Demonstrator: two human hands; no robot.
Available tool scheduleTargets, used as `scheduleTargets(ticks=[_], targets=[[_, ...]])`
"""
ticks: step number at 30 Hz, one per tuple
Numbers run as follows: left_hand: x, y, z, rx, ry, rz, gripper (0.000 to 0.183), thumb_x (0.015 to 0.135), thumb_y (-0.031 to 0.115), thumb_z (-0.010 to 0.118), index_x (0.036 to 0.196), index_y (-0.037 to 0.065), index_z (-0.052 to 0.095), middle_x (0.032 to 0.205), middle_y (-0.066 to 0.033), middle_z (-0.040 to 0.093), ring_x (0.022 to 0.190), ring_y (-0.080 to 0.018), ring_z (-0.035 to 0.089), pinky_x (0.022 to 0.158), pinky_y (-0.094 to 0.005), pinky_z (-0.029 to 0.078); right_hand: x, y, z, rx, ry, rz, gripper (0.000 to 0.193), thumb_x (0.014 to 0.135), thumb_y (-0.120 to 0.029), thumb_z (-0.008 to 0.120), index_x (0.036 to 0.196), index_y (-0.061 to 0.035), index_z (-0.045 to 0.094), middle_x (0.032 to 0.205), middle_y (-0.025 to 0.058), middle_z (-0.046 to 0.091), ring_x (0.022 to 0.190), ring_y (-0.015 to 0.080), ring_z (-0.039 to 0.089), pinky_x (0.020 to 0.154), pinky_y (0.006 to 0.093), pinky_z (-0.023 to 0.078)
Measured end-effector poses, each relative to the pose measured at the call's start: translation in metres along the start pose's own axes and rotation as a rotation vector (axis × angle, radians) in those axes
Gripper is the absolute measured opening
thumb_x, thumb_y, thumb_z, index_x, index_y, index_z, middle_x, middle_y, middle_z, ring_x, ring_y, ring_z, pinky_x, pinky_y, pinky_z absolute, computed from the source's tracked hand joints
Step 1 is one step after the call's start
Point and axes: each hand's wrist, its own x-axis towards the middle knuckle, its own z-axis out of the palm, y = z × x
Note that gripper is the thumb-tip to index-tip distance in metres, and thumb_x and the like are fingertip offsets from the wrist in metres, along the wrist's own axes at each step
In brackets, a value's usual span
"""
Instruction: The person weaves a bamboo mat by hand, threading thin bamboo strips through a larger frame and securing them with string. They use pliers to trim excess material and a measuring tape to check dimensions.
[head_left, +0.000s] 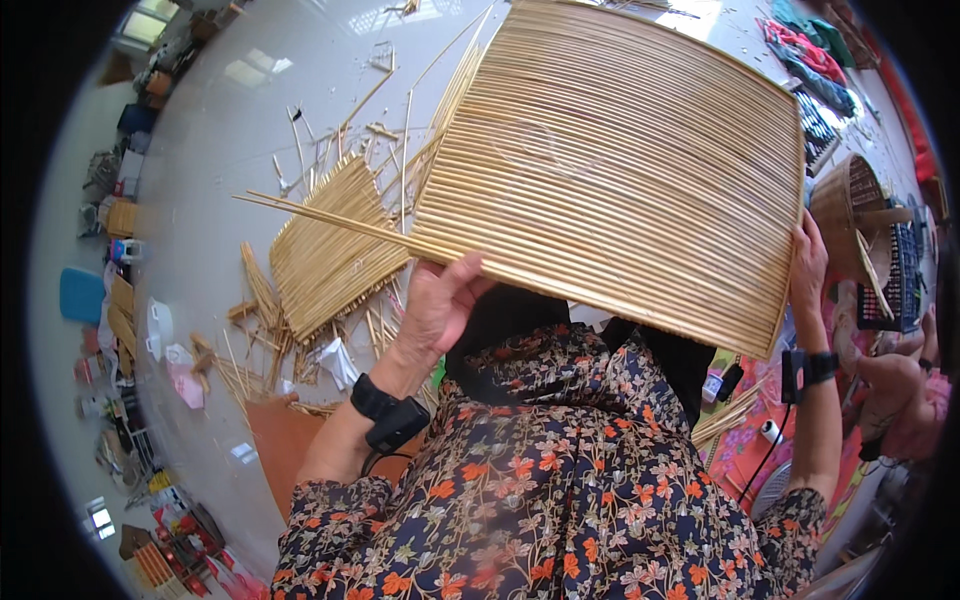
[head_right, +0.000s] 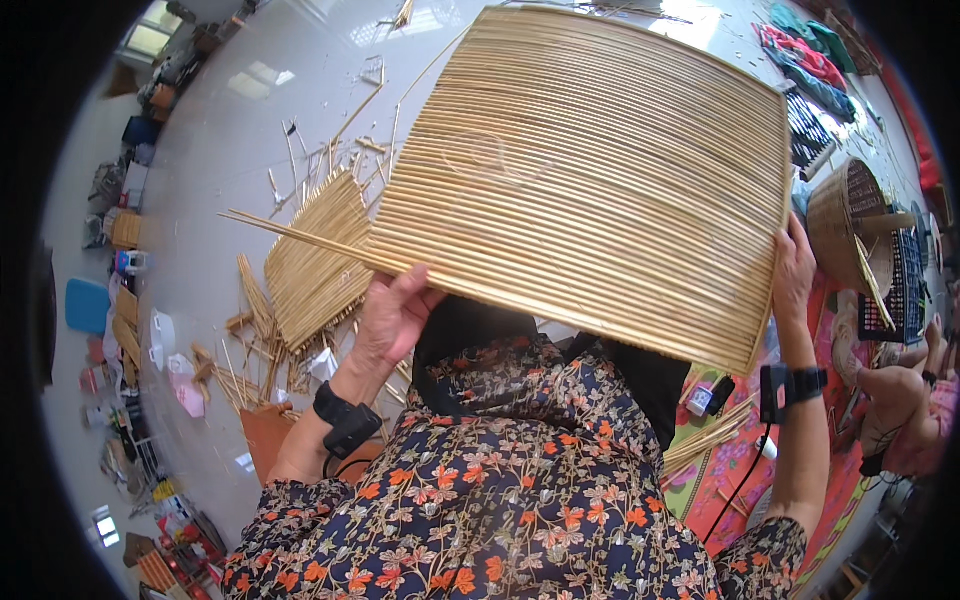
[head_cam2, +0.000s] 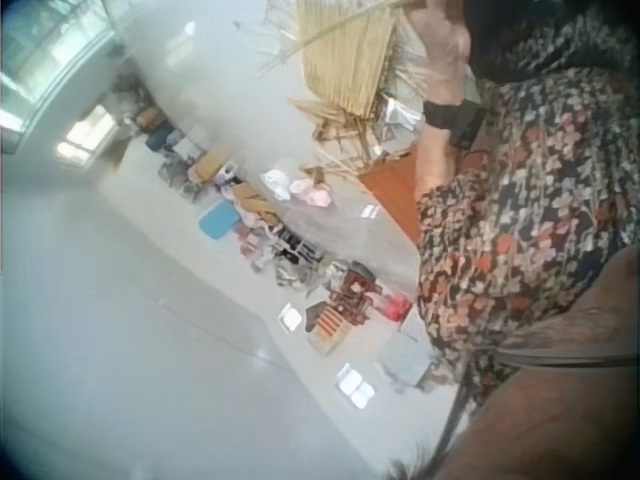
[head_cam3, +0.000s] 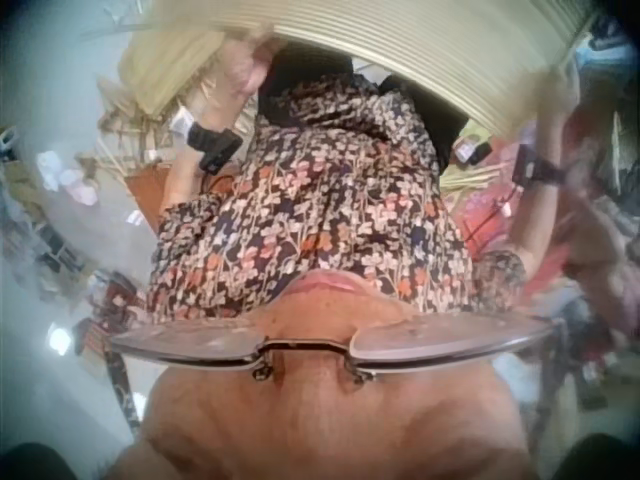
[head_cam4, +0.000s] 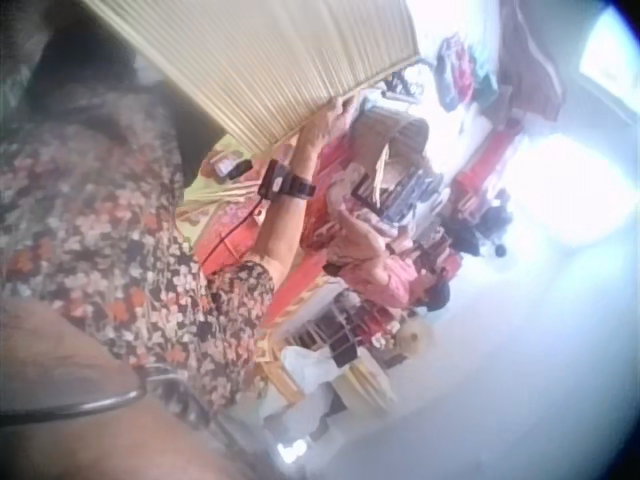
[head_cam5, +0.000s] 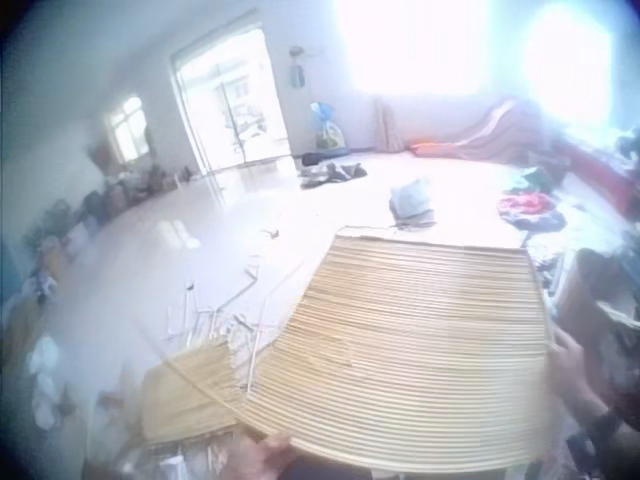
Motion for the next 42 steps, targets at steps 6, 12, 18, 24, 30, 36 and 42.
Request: scheduleTargets(ticks=[6,12,18,24,30,36,42], targets=[[-0.018,-0.009,-0.035,0.021,-0.143,-0.096,0.045,0.094,0.006,0.071,0.137,0.006,0.056,0.132,-0.0110,0.066,0.118,-0.0251,0.066,0.103,-0.0446,0.056,-0.100,-0.010,-0.027,-0.136,0.110,0.078,0.046,0.107,-0.018,0.046,0.145,0.0077,0.047,0.134,0.0157,0.063,0.116,0.0200,0.061,0.101,0.0310,0.048],[-0.022,0.007,-0.050,0.110,-0.095,-0.105,0.050,0.096,0.016,0.068,0.142,0.006,0.051,0.133,-0.0128,0.064,0.121,-0.0254,0.065,0.104,-0.0422,0.055,-0.162,0.006,-0.034,-0.235,0.242,0.121,0.046,0.107,-0.017,0.043,0.148,0.0042,0.046,0.137,0.0173,0.061,0.117,0.0251,0.061,0.103,0.0344,0.047],[-0.014,0.016,-0.026,0.184,-0.030,-0.119,0.039,0.097,0.015,0.066,0.133,0.004,0.057,0.126,-0.0109,0.067,0.113,-0.0211,0.068,0.097,-0.0373,0.058,-0.171,0.006,-0.044,-0.243,0.275,0.185,0.046,0.107,-0.016,0.044,0.148,0.0048,0.045,0.135,0.0172,0.062,0.116,0.0234,0.061,0.102,0.0343,0.047],[-0.016,0.020,-0.012,0.182,0.010,-0.143,0.024,0.099,0.012,0.064,0.120,0.001,0.063,0.117,-0.0106,0.071,0.103,-0.0188,0.071,0.092,-0.0374,0.060,-0.164,0.003,-0.078,-0.484,0.162,0.169,0.045,0.107,-0.022,0.050,0.143,0.0050,0.051,0.134,0.0168,0.063,0.119,0.0270,0.060,0.103,0.0369,0.046],[-0.017,0.021,-0.008,0.232,0.092,-0.146,0.037,0.099,0.022,0.064,0.128,0.001,0.057,0.117,-0.0110,0.071,0.105,-0.0192,0.071,0.092,-0.0401,0.061,-0.127,-0.084,-0.039,-0.783,0.152,-0.316,0.032,0.100,-0.009,0.059,0.131,0.0012,0.062,0.128,0.0184,0.066,0.116,0.0312,0.063,0.103,0.0393,0.047],[0.001,0.025,-0.002,0.354,0.006,-0.172,0.037,0.100,0.028,0.064,0.124,0.002,0.053,0.109,-0.0118,0.072,0.093,-0.0188,0.074,0.078,-0.0350,0.065,-0.096,-0.168,0.076,-0.308,-0.307,-0.431,0.025,0.090,0.005,0.067,0.113,-0.0039,0.071,0.107,0.0118,0.069,0.093,0.0229,0.068,0.077,0.0318,0.056],[-0.016,0.057,-0.034,0.721,0.196,-0.054,0.027,0.097,0.028,0.072,0.100,0.001,0.066,0.075,-0.0040,0.068,0.062,-0.0085,0.064,0.054,-0.0234,0.054,-0.063,-0.186,0.120,-0.295,-0.487,-0.569,0.015,0.089,-0.007,0.073,0.103,-0.0096,0.072,0.098,0.0063,0.064,0.086,0.0237,0.066,0.069,0.0363,0.055]])
